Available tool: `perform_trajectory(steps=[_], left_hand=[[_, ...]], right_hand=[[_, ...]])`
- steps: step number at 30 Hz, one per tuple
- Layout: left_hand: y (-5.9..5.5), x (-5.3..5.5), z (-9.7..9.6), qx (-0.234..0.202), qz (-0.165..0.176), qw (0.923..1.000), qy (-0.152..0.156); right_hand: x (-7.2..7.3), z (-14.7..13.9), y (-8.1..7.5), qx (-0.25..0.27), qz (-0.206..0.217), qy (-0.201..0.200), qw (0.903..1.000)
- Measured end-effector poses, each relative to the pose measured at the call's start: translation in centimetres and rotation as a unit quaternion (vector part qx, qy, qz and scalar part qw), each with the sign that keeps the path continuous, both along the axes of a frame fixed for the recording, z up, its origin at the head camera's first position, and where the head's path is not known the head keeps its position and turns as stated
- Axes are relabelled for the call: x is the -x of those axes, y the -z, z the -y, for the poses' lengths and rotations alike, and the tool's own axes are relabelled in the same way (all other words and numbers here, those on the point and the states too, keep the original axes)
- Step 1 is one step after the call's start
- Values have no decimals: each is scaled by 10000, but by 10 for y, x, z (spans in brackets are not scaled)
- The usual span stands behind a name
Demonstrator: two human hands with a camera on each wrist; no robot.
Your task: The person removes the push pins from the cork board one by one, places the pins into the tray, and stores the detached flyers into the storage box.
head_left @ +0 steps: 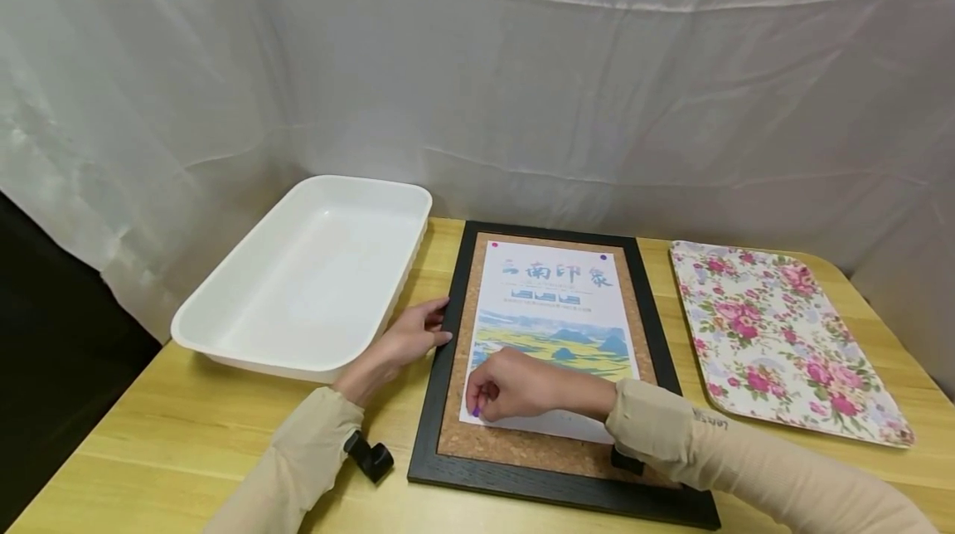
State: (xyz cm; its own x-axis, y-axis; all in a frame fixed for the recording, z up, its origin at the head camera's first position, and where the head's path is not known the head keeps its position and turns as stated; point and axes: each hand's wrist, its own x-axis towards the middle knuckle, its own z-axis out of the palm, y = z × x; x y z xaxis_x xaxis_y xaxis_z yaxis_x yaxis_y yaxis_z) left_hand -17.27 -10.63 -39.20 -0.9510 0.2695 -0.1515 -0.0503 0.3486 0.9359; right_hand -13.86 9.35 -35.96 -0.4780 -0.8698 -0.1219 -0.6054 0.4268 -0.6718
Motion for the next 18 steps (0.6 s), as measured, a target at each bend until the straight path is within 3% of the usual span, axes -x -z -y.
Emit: perform_trajectory(steps=[10, 18], left_hand=[[-1, 1, 1, 25, -23, 10000, -17], [1, 1, -1, 32, -32, 10000, -43]], right_hand=[[5, 0, -2, -51, 11, -265, 9996], [7, 2, 1, -130, 220, -139, 9996]])
